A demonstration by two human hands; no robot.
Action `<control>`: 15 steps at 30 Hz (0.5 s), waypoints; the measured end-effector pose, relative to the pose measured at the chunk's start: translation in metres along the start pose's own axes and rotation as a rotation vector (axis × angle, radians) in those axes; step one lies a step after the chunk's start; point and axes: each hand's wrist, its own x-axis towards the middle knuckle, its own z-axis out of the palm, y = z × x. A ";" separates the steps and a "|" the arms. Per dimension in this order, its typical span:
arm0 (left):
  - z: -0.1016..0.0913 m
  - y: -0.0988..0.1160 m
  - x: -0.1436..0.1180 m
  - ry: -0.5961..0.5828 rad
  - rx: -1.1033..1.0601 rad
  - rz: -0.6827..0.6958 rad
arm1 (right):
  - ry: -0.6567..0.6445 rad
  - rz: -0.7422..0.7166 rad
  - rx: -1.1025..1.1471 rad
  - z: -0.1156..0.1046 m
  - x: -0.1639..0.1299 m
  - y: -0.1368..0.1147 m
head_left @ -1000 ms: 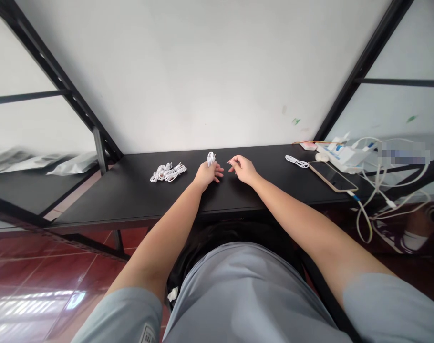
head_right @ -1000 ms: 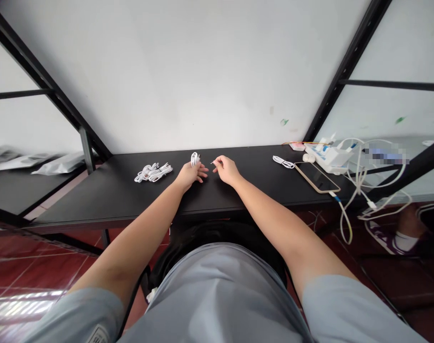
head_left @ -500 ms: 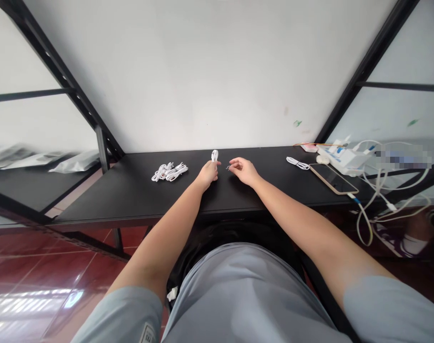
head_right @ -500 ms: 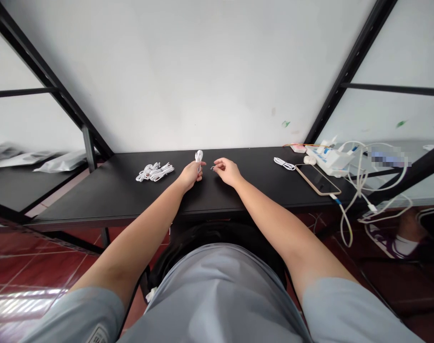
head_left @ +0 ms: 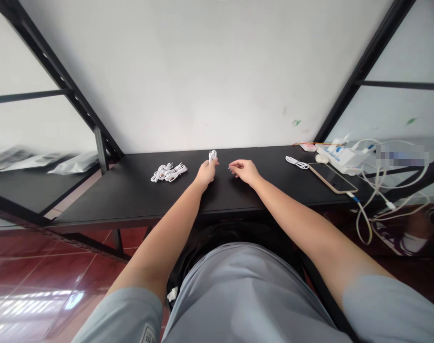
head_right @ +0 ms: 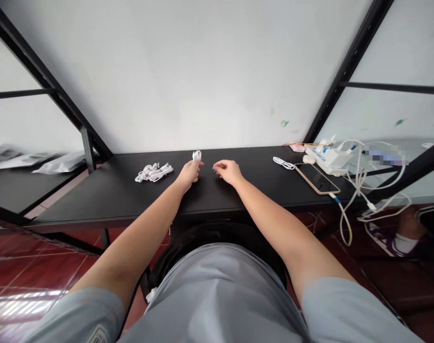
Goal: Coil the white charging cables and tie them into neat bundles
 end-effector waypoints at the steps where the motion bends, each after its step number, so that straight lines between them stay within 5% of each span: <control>1: 0.001 0.000 0.001 0.006 -0.029 -0.006 | 0.007 0.003 -0.006 0.000 0.000 0.000; 4: 0.002 -0.002 0.003 -0.017 -0.094 0.018 | 0.020 -0.009 -0.038 0.000 0.000 0.000; 10: 0.002 -0.012 0.004 -0.051 0.144 0.191 | -0.005 -0.058 -0.078 -0.001 -0.003 -0.004; 15: 0.002 -0.011 0.001 -0.016 0.145 0.172 | -0.020 -0.075 -0.116 -0.001 -0.002 -0.003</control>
